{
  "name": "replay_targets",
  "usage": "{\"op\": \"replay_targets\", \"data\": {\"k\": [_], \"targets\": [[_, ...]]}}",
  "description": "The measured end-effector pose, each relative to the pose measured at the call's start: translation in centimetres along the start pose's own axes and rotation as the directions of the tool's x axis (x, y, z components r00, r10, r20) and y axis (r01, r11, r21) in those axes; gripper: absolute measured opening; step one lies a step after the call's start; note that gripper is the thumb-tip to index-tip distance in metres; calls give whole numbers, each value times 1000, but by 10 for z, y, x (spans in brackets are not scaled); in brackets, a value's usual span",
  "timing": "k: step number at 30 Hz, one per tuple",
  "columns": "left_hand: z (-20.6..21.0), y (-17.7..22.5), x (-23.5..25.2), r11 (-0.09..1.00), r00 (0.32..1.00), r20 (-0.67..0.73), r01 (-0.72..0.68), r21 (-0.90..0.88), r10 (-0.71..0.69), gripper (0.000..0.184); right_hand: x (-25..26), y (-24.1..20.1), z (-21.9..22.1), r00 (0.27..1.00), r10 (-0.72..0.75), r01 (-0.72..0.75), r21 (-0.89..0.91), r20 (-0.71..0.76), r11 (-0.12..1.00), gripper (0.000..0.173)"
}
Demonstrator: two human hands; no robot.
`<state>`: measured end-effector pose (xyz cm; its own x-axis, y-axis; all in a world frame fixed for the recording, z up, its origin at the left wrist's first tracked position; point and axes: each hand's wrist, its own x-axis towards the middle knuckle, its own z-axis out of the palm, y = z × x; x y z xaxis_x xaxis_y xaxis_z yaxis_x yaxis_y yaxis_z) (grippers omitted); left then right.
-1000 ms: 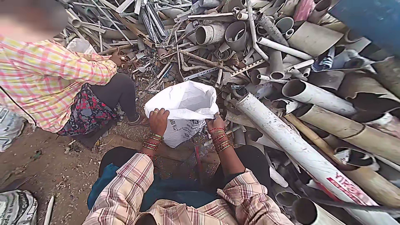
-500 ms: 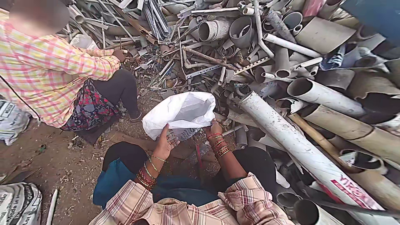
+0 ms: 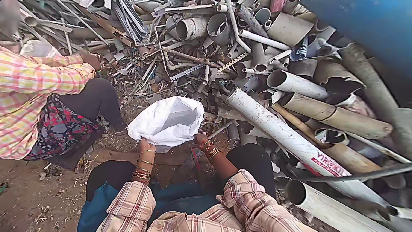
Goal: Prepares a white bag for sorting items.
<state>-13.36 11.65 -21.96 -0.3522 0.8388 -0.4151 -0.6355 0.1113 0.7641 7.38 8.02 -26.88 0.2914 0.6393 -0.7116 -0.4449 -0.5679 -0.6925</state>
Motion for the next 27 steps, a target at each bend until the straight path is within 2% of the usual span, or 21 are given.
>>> {"op": "replay_targets", "data": {"k": [3,5,6,7,8,10,11,12,15,17,18,20,22,23,25,26,27], "targets": [[3,-4,-9,996,998,7,-58,68,58,41,4,10,1,1000,5,-5,-210,-1,978,41],[-2,0,0,960,987,-10,-151,234,158,43,-4,5,1,999,9,5,-362,36,932,39],[-7,3,7,911,975,-20,-200,360,221,54,-9,2,0,998,0,27,-452,61,892,38],[-13,7,12,832,958,0,-250,494,288,72,-13,0,0,996,-18,67,-566,92,822,38],[-17,12,14,719,937,38,-293,630,349,85,-19,-3,-1,988,-48,138,-705,147,695,39],[-22,20,12,526,907,100,-325,786,410,94,-23,-3,-3,954,-88,299,-880,287,370,43],[-23,23,11,480,901,113,-325,815,419,92,-19,-1,-3,942,-76,337,-910,328,241,45],[-23,27,10,463,897,109,-321,826,429,89,-15,1,-3,942,-56,335,-927,331,168,46],[-29,36,11,481,895,61,-294,826,442,80,-8,6,-8,955,10,295,-955,296,28,45],[-32,42,12,450,889,86,-309,838,450,74,-55,-8,-2,974,-20,227,-973,227,-31,42],[-32,44,11,413,886,109,-316,854,451,71,-89,-25,5,981,12,195,-979,195,-66,42],[-36,49,12,326,883,151,-317,891,445,66,-113,-48,5,963,62,268,-951,261,-152,39],[-39,54,13,276,889,186,-319,906,419,65,-102,-58,2,905,89,425,-890,416,-163,39],[-39,56,13,263,895,200,-321,910,400,64,-103,-64,1,850,72,526,-843,521,-109,39],[-38,56,11,220,900,248,-339,915,359,60,-114,-67,3,694,-95,719,-692,713,58,34],[-38,56,11,190,900,282,-357,915,333,56,-118,-65,8,622,-213,779,-622,754,73,30],[-38,54,12,158,900,316,-373,914,300,52,-118,-61,16,574,-297,805,-593,763,31,29]]}}
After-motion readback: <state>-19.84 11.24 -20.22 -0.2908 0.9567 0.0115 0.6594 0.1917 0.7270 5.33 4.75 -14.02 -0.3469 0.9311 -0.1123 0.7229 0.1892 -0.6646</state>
